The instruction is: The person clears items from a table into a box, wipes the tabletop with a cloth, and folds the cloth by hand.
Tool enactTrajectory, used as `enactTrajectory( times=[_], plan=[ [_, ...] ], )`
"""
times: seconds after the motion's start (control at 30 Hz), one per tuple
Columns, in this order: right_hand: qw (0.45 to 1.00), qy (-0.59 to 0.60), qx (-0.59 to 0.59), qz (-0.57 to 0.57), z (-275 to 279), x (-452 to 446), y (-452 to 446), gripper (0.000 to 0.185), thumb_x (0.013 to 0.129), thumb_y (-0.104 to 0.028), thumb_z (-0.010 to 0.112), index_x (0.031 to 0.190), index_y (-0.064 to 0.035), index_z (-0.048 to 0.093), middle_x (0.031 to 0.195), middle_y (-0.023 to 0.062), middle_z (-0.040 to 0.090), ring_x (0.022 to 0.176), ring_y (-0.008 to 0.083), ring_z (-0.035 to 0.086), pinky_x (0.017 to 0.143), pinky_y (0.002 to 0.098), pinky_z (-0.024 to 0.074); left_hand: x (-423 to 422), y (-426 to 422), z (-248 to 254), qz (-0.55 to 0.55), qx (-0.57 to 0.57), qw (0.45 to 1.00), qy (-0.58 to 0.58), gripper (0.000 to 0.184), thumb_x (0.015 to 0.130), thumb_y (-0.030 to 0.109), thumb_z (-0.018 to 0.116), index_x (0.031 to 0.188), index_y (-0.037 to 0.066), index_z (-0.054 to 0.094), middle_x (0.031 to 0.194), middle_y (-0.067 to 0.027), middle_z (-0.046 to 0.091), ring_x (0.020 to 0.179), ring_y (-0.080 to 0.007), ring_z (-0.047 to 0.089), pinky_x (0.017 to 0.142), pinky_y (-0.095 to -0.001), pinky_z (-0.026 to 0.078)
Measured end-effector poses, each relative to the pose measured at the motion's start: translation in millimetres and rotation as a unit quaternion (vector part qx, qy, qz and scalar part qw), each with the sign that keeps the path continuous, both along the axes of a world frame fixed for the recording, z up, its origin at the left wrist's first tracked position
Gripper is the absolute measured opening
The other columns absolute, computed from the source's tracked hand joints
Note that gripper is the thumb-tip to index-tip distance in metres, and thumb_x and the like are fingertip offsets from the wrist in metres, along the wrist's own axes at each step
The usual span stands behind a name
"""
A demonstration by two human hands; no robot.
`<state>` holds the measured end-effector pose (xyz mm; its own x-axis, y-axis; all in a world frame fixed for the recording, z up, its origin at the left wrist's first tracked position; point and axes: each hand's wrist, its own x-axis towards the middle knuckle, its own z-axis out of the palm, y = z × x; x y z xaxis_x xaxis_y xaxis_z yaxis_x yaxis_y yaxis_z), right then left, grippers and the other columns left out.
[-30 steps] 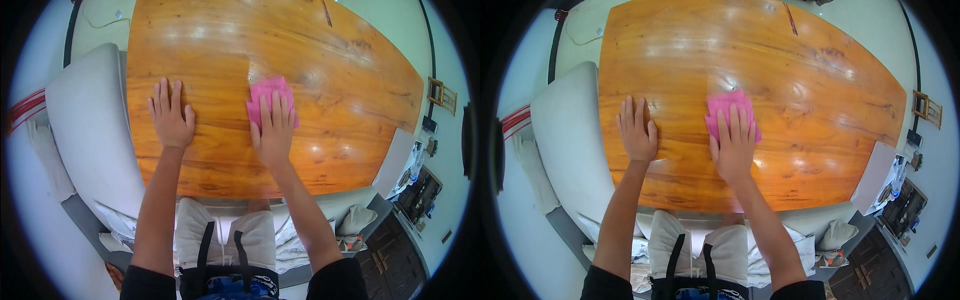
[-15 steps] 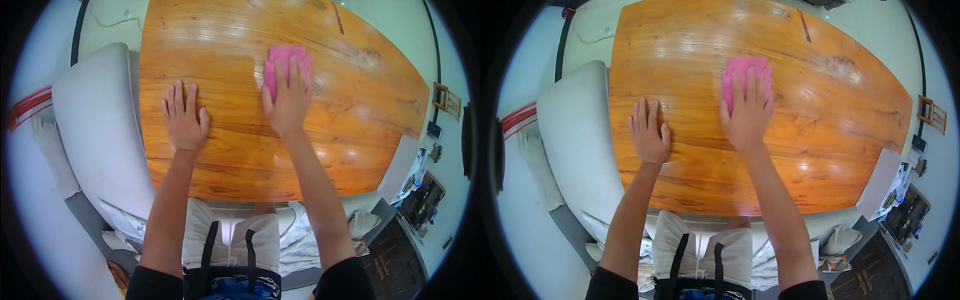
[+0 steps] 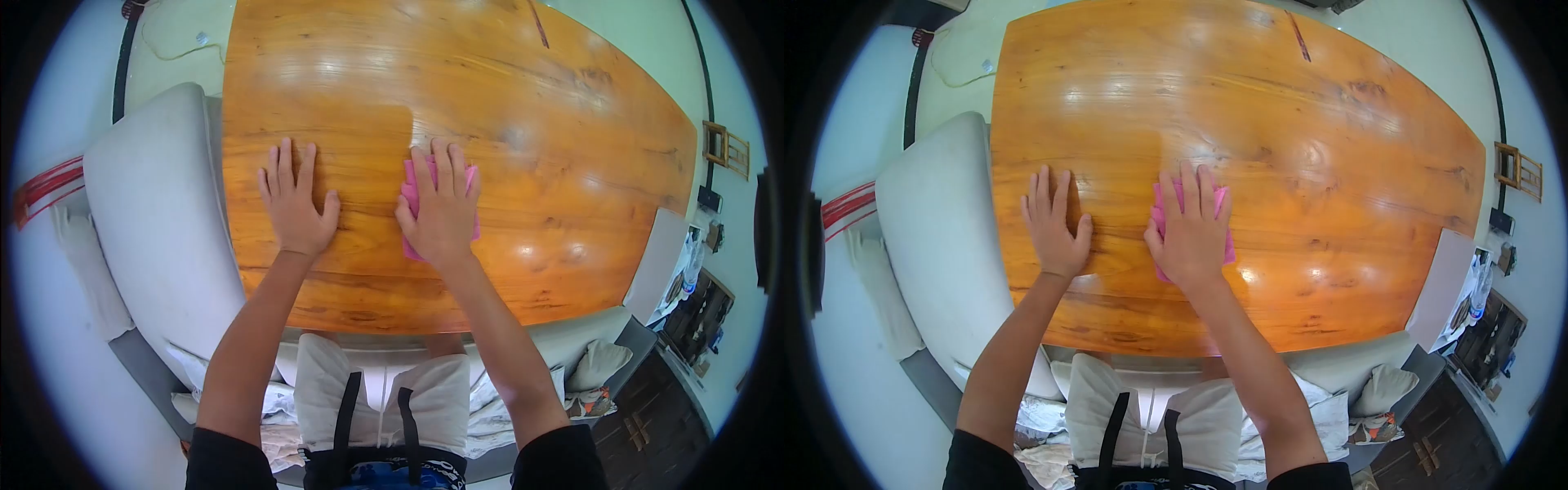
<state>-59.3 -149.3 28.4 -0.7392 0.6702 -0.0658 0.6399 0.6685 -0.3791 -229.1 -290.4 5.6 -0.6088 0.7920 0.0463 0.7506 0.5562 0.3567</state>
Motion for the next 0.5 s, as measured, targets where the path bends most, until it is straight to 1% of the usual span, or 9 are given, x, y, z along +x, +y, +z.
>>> enactTrajectory(
  times=[0.1,0.2,0.3,0.4,0.5],
  plan=[
    [1.000,0.008,0.006,0.001,-3,9,-6,0.066,0.086,-0.030,0.067,0.147,-0.0122,0.049,0.156,0.0165,0.039,0.148,0.0367,0.031,0.117,0.0631,0.0219,-1,-3,0,-0.013,0.036,0.999,-0.012,0.064,0.081,0.016,0.060,0.145,0.014,0.054,0.161,-0.0152,0.036,0.151,-0.0371,0.027,0.123,-0.0556,0.012],
    [0.999,0.028,0.011,0.009,-5,12,-9,0.067,0.086,-0.030,0.067,0.148,-0.0119,0.049,0.156,0.0163,0.040,0.148,0.0367,0.031,0.117,0.0637,0.0214,-2,-5,5,-0.061,0.057,0.996,-0.034,0.057,0.079,0.015,0.061,0.136,0.012,0.062,0.155,-0.0140,0.045,0.148,-0.0361,0.033,0.122,-0.0558,0.015],
    [0.999,0.035,0.012,0.017,-1,15,-11,0.067,0.085,-0.029,0.068,0.147,-0.0127,0.049,0.156,0.0163,0.040,0.148,0.0369,0.031,0.118,0.0637,0.0208,-2,-7,8,-0.147,0.072,0.986,-0.031,0.050,0.080,0.011,0.060,0.129,0.009,0.065,0.151,-0.0132,0.050,0.145,-0.0359,0.038,0.120,-0.0559,0.021],
    [0.999,0.025,0.017,0.036,2,22,-18,0.067,0.084,-0.028,0.068,0.147,-0.0148,0.050,0.156,0.0160,0.040,0.148,0.0370,0.031,0.118,0.0635,0.0203,9,-4,6,-0.254,0.060,0.964,-0.059,0.051,0.080,0.007,0.060,0.131,0.008,0.063,0.152,-0.0154,0.048,0.145,-0.0372,0.038,0.118,-0.0559,0.027],
    [0.997,0.028,0.004,0.067,1,33,-23,0.069,0.081,-0.025,0.069,0.147,-0.0167,0.051,0.156,0.0155,0.040,0.148,0.0362,0.031,0.119,0.0632,0.0198,44,3,20,-0.170,0.046,0.982,-0.067,0.052,0.081,0.005,0.060,0.133,0.007,0.060,0.153,-0.0177,0.045,0.144,-0.0388,0.039,0.118,-0.0559,0.029]
  ],
)
